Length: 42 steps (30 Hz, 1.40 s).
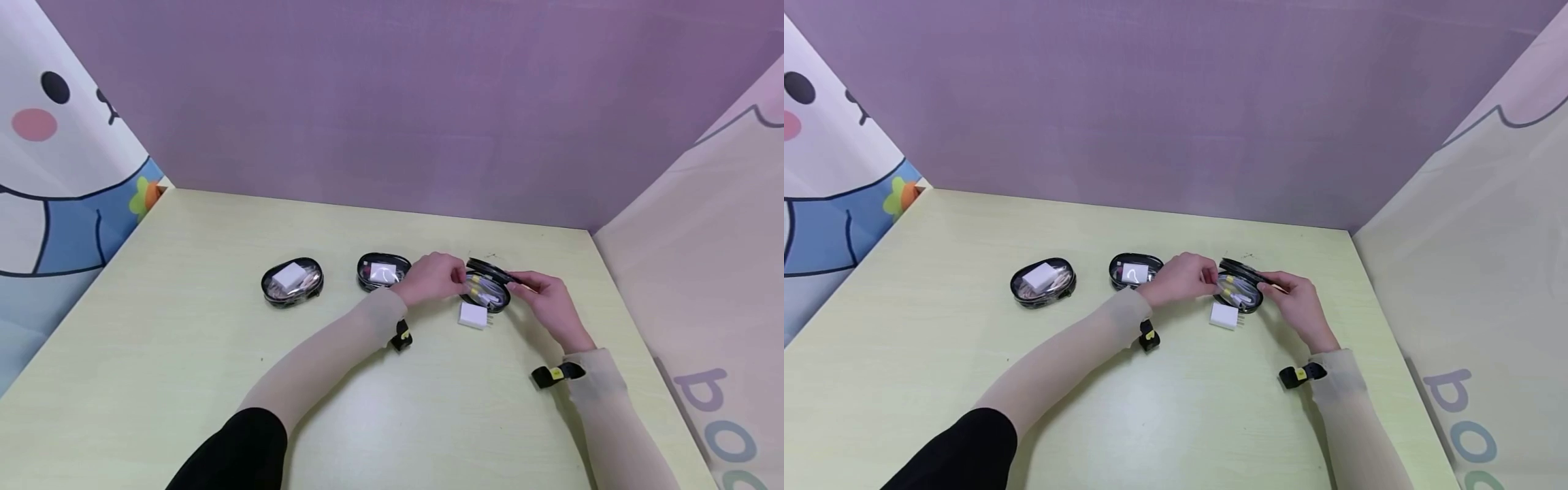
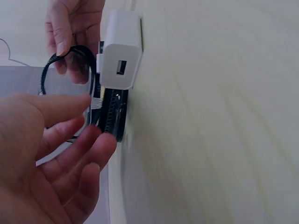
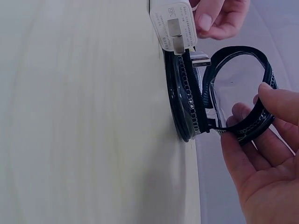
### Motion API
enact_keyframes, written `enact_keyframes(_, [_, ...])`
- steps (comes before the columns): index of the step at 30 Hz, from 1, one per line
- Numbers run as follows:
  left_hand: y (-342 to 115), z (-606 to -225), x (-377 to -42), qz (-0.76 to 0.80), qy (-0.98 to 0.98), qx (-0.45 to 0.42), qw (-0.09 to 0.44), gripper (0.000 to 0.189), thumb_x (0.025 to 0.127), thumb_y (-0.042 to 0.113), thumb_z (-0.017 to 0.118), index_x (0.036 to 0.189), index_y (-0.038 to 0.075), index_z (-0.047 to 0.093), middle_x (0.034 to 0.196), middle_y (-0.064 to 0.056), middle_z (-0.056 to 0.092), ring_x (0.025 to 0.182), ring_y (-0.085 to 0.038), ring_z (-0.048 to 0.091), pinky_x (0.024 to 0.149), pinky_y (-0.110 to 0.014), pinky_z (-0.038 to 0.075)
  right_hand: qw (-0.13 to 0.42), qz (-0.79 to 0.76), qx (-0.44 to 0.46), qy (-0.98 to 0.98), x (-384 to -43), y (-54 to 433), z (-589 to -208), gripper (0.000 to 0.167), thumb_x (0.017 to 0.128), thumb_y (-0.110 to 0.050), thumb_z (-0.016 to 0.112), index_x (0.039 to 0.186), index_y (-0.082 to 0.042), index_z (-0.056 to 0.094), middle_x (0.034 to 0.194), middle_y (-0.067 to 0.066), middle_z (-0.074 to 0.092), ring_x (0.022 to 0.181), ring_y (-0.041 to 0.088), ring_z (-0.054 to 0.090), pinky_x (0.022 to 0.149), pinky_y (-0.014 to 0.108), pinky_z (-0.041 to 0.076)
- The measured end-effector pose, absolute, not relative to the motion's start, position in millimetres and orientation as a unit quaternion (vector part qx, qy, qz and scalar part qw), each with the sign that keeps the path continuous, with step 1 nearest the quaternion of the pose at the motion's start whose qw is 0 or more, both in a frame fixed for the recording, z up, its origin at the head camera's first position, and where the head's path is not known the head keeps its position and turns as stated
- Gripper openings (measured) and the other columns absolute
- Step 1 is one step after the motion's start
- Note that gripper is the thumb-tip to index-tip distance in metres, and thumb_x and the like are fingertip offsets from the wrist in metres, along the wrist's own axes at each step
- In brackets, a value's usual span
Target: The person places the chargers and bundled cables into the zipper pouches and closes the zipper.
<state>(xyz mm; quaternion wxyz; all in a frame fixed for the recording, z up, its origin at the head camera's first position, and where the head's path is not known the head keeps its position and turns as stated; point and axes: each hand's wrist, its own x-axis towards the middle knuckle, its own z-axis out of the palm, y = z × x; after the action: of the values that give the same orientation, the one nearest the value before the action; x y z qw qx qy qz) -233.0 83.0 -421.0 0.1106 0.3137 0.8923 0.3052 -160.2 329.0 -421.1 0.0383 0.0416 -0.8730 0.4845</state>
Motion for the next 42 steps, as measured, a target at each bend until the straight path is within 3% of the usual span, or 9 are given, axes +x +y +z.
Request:
enact_keyframes(7, [73.9, -423.3, -228.2, 0.358, 0.847, 0.355, 0.17, 0.009, 0.089, 0.026, 0.077, 0.093, 0.021, 0.071, 0.087, 0.012, 0.067, 0.079, -0.005, 0.061, 0.073, -0.023, 0.048, 0.042, 0.48, 0.036, -0.876, -156.9, 329.1, -422.6, 0.032, 0.095, -0.016, 0.069, 0.121, 0.003, 0.069, 0.116, 0.019, 0.069, 0.098, 0.0, 0.06, 0.08, 0.013, 0.048])
enact_keyframes(15, [74.6, -429.4, -221.9, 0.412, 0.796, 0.381, 0.228, 0.029, 0.083, 0.019, 0.083, 0.106, 0.011, 0.068, 0.099, 0.004, 0.067, 0.088, -0.007, 0.063, 0.076, -0.019, 0.051, 0.037, 0.492, 0.041, -0.869, -156.3, 331.1, -423.6, 0.032, 0.094, -0.016, 0.071, 0.123, -0.003, 0.07, 0.12, 0.013, 0.07, 0.106, 0.0, 0.06, 0.084, 0.013, 0.048])
enact_keyframes(26, [78.0, -430.7, -216.0, 0.36, 0.815, 0.39, 0.235, 0.044, 0.074, 0.016, 0.089, 0.113, 0.014, 0.067, 0.097, 0.008, 0.064, 0.088, -0.009, 0.059, 0.078, -0.019, 0.048, 0.048, 0.503, 0.064, -0.86, -154.1, 327.0, -417.4, 0.03, 0.091, -0.004, 0.072, 0.12, 0.003, 0.07, 0.116, 0.017, 0.07, 0.101, 0.0, 0.062, 0.081, 0.014, 0.05])
enact_keyframes(34, [79.4, -430.2, -216.0, 0.344, 0.821, 0.401, 0.218, 0.038, 0.076, 0.014, 0.087, 0.11, 0.012, 0.07, 0.093, 0.008, 0.065, 0.083, -0.007, 0.06, 0.075, -0.018, 0.048, 0.063, 0.496, 0.081, -0.862, -145.3, 311.9, -396.5, 0.027, 0.088, 0.005, 0.071, 0.115, 0.01, 0.069, 0.112, 0.027, 0.068, 0.096, 0.004, 0.064, 0.077, 0.015, 0.052])
enact_keyframes(42, [74.5, -427.2, -217.5, 0.373, 0.813, 0.389, 0.22, 0.04, 0.077, 0.009, 0.085, 0.115, 0.007, 0.071, 0.092, 0.004, 0.069, 0.081, -0.005, 0.064, 0.071, -0.017, 0.052, 0.066, 0.502, 0.082, -0.859, -145.9, 311.7, -395.6, 0.026, 0.088, 0.005, 0.071, 0.114, 0.011, 0.069, 0.112, 0.027, 0.068, 0.096, 0.003, 0.065, 0.078, 0.016, 0.052])
